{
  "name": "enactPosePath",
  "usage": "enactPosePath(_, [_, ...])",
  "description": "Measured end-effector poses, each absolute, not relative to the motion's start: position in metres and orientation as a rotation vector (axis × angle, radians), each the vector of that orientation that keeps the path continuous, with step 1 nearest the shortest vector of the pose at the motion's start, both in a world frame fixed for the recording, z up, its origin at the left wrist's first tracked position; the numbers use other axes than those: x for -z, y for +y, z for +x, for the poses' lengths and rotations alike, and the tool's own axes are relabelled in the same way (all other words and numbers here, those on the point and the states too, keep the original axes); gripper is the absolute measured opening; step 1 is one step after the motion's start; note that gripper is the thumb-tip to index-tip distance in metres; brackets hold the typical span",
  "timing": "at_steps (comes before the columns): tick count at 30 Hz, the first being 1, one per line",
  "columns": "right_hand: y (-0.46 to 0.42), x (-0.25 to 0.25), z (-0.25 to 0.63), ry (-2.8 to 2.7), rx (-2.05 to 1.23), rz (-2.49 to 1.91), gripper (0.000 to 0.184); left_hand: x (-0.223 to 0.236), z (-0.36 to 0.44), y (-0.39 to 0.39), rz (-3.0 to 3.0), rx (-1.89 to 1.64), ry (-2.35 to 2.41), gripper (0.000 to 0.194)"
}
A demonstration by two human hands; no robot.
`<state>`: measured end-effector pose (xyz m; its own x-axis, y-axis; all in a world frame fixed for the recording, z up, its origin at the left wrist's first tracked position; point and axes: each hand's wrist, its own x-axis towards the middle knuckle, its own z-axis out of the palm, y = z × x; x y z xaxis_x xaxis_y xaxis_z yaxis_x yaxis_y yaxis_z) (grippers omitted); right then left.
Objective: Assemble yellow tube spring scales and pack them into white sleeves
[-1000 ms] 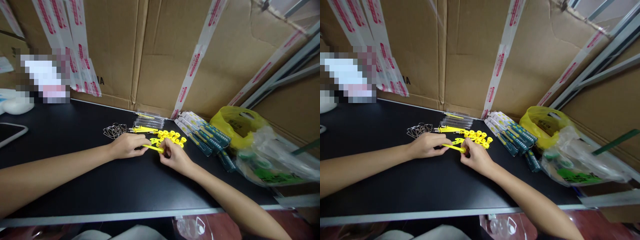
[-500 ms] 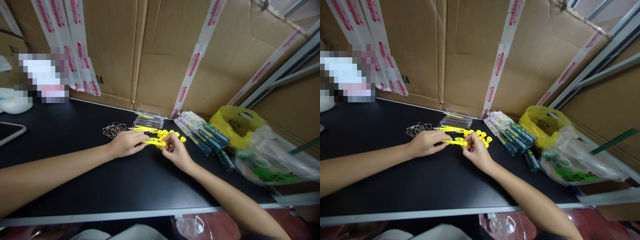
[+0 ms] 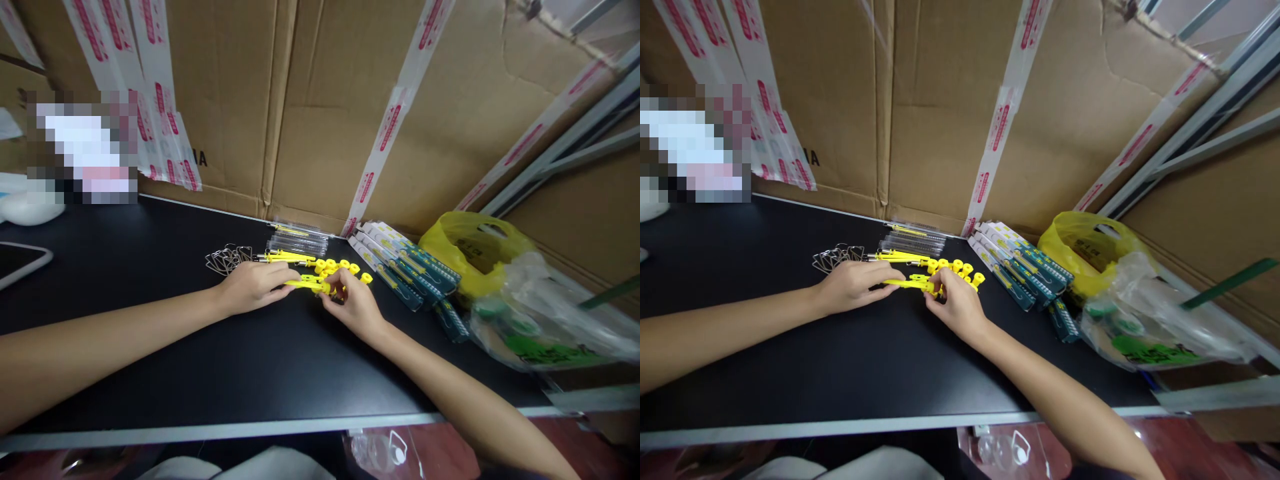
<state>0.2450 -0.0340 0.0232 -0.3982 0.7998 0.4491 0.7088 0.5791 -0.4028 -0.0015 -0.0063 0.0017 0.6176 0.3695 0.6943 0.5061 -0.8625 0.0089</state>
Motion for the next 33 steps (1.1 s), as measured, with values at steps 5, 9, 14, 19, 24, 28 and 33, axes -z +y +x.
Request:
enactPosePath(5, [-0.036, -0.022, 0.245, -2.256, -0.126, -1.14, 0.013, -0.002, -0.002, -0.006, -2.713, 1.061, -0.7, 0.019])
enactPosePath(9, [-0.038, -0.02, 0.244, -2.285, -0.152, -1.082, 0.013, -0.003, -0.001, -0.006, -2.736, 1.049, -0.662, 0.02])
enactPosePath(14, [-0.041, -0.02, 0.243, -2.315, -0.201, -1.037, 0.014, -0.004, -0.002, -0.006, -2.811, 0.983, -0.628, 0.021])
enactPosePath(19, [-0.041, -0.018, 0.242, -2.354, -0.163, -0.967, 0.017, -0.003, -0.003, -0.005, -2.855, 0.94, -0.567, 0.022])
enactPosePath(24, [-0.043, -0.015, 0.239, -2.39, -0.167, -0.957, 0.021, -0.003, 0.0, -0.006, -2.838, 0.91, -0.541, 0.023])
enactPosePath(28, [-0.045, -0.015, 0.238, -2.414, -0.195, -0.917, 0.022, -0.004, 0.002, -0.009, -2.871, 0.917, -0.584, 0.022])
enactPosePath(33, [-0.045, -0.014, 0.237, -2.446, -0.172, -0.895, 0.027, -0.006, 0.002, -0.01, -2.936, 0.864, -0.665, 0.027])
